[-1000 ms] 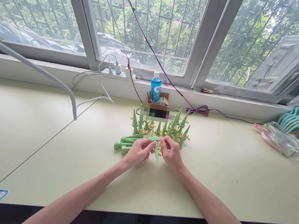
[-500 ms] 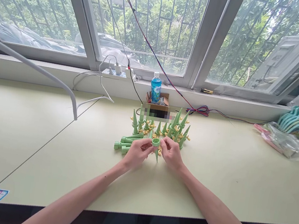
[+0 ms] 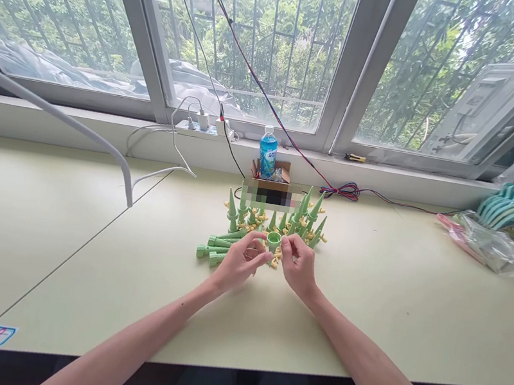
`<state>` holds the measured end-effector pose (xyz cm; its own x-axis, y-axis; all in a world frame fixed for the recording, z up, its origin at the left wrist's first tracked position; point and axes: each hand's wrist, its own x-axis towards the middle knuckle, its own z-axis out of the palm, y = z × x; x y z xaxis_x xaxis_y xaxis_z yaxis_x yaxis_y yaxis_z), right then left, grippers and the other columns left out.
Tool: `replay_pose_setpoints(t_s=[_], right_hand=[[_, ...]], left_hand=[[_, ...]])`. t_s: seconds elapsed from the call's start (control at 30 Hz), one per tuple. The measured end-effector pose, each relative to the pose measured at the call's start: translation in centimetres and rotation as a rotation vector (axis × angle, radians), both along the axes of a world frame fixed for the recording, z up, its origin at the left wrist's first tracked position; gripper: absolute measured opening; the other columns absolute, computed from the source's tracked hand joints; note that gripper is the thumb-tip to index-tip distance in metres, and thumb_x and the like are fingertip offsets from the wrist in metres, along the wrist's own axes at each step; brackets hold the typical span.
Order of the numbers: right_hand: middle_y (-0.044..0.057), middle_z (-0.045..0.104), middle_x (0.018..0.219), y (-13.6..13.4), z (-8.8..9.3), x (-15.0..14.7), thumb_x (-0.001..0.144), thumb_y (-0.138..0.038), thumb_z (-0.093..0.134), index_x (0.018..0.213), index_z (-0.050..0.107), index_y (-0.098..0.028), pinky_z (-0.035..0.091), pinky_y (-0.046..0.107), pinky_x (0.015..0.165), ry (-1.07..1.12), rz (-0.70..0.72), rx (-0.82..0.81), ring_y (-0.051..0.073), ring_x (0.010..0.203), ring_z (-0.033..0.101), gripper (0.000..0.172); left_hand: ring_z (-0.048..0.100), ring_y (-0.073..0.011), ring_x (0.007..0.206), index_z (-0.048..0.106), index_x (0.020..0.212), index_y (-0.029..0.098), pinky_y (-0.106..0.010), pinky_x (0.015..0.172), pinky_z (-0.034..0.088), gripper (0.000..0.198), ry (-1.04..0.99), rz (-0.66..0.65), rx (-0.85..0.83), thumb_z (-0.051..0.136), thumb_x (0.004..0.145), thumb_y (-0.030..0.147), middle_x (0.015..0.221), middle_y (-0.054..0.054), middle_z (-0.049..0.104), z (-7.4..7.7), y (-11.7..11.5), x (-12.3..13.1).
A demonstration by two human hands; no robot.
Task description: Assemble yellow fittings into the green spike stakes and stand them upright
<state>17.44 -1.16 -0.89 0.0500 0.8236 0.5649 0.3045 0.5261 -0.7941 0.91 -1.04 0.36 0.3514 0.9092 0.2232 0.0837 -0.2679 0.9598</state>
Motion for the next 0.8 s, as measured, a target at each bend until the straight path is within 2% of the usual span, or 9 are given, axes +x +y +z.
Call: replay_pose_setpoints(t_s=[0.07,0.13,0.27,0.5,0.67,0.8], right_hand=[[-0.003,0.043,0.058,0.03,0.00,0.05,0.097,-0.037,0.045,0.072,0.046,-0.020,0.031,0.024,0.047,0.022,-0.017,-0.001,0.010,0.048,0.039,0.030],[-0.003,0.043,0.058,0.06,-0.01,0.09,0.098,-0.038,0.044,0.073,0.047,-0.020,0.031,0.024,0.046,0.030,-0.017,0.000,0.011,0.048,0.040,0.030],[-0.002,0.047,0.060,0.02,-0.04,-0.01,0.098,-0.040,0.044,0.075,0.050,-0.020,0.034,0.024,0.049,-0.021,0.003,0.037,0.011,0.051,0.041,0.031],[0.000,0.051,0.063,0.00,-0.50,-0.18,0.098,-0.039,0.044,0.074,0.052,-0.020,0.036,0.025,0.052,-0.114,0.073,0.078,0.012,0.053,0.044,0.032],[-0.001,0.049,0.062,0.00,-0.50,-0.15,0.098,-0.039,0.042,0.073,0.049,-0.020,0.035,0.024,0.051,-0.128,0.063,0.059,0.012,0.053,0.042,0.032],[-0.002,0.046,0.060,0.02,-0.47,-0.11,0.098,-0.038,0.041,0.072,0.046,-0.020,0.034,0.024,0.049,-0.121,0.071,0.053,0.011,0.051,0.040,0.032]], left_hand=[[0.044,-0.0048,0.040,0.052,0.103,0.018,-0.019,0.039,0.035,0.040,-0.045,0.006,-0.002,0.048,0.091,0.056,0.072,0.002,0.057,0.05,0.12,-0.07],[0.041,-0.0041,0.036,0.055,0.088,0.015,-0.019,0.038,0.033,0.049,-0.071,0.005,-0.047,0.036,0.094,0.060,0.066,0.002,0.057,0.11,0.25,-0.16],[0.041,-0.0063,0.036,0.058,0.065,0.013,-0.020,0.036,0.029,0.067,-0.049,-0.054,-0.215,0.032,0.091,0.068,0.055,-0.001,0.054,0.24,0.44,-0.30],[0.042,-0.0082,0.041,0.068,0.077,0.010,-0.021,0.037,0.031,0.073,-0.037,-0.197,-0.431,0.032,0.087,0.073,0.062,-0.004,0.058,0.18,0.48,-0.43],[0.042,-0.0079,0.041,0.066,0.083,0.009,-0.021,0.036,0.031,0.071,-0.042,-0.219,-0.421,0.036,0.086,0.073,0.064,-0.004,0.058,0.18,0.55,-0.57],[0.041,-0.0064,0.040,0.060,0.084,0.011,-0.020,0.036,0.032,0.061,-0.038,-0.224,-0.369,0.042,0.086,0.070,0.068,-0.003,0.059,0.32,0.46,-0.61]])
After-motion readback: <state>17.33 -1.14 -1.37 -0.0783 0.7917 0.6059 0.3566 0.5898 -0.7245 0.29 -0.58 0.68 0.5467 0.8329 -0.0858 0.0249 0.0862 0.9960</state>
